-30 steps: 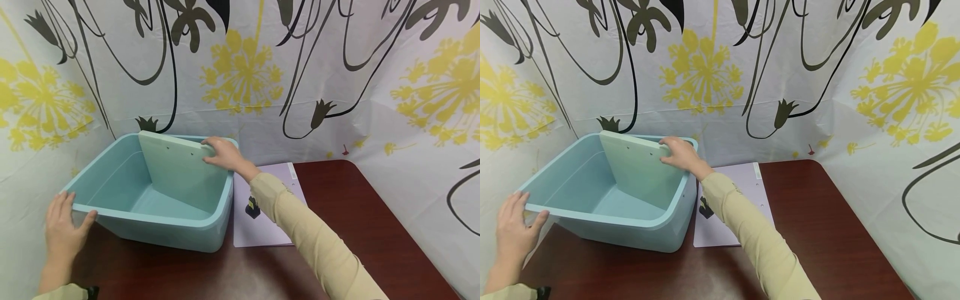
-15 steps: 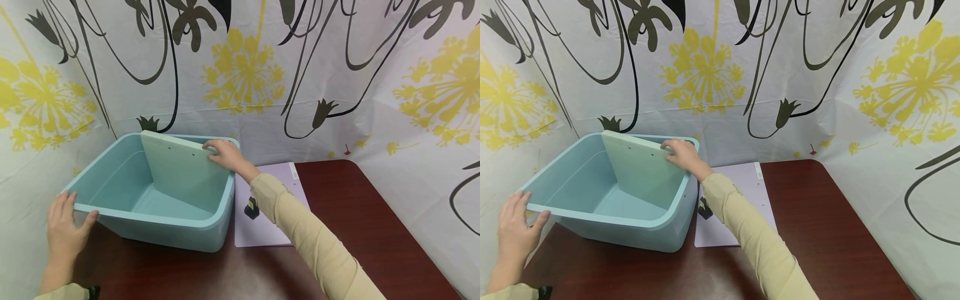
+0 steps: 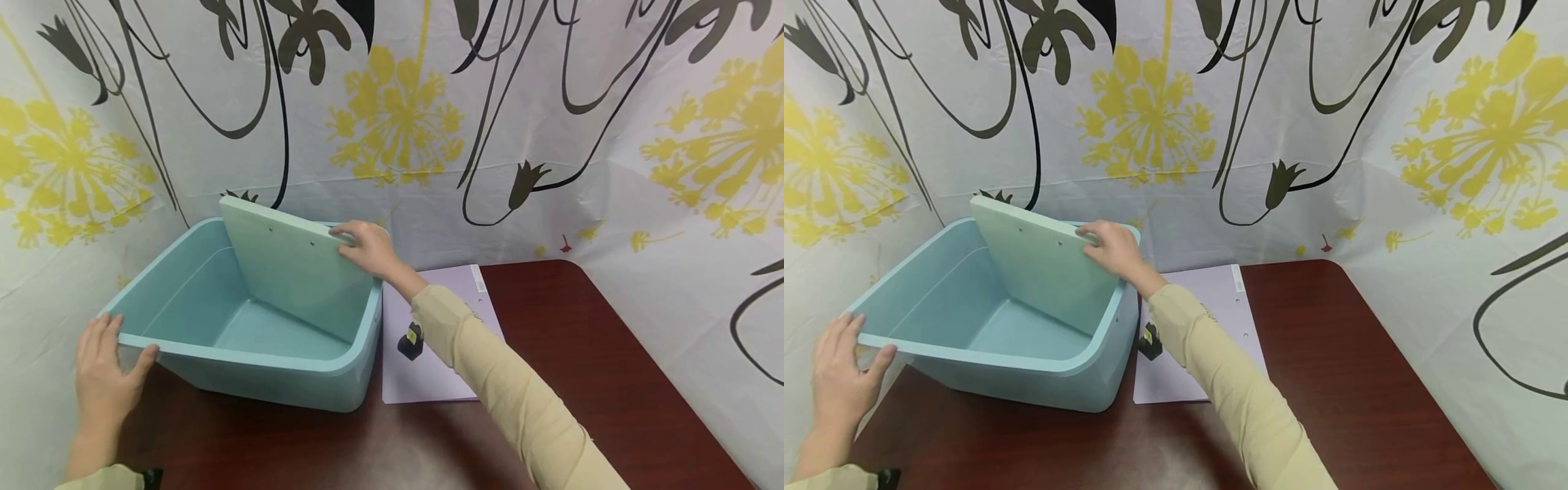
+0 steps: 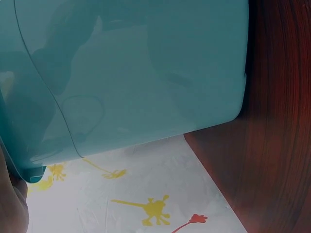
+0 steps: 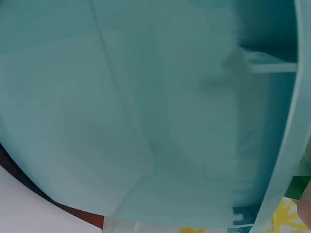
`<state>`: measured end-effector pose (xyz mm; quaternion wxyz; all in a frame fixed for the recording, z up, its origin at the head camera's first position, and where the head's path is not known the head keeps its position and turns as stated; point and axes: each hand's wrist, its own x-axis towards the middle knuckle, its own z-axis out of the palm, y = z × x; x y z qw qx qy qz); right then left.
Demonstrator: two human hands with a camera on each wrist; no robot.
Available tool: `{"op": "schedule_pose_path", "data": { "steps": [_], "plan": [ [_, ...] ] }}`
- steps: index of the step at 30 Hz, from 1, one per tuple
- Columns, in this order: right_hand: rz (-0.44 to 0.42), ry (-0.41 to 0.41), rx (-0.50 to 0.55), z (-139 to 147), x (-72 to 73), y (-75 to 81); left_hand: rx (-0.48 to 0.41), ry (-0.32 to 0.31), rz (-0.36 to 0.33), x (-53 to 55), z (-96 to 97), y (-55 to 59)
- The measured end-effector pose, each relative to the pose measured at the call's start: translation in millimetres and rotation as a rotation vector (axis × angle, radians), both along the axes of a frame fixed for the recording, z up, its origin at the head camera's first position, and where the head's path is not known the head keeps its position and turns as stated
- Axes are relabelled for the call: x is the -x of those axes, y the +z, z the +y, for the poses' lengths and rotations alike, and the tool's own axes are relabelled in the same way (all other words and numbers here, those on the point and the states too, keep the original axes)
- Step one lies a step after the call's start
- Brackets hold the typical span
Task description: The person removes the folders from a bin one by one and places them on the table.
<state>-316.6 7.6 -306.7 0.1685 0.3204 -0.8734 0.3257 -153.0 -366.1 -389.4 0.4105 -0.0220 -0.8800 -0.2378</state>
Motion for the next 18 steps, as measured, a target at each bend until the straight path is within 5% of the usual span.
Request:
{"op": "schedule_pose_path", "data": {
  "steps": [18],
  "plan": [
    [-0.016,0.032,0.369,17,-18.0,17.1,0.011,0.007,0.006,-0.9,0.8,0.5]
  ]
}}
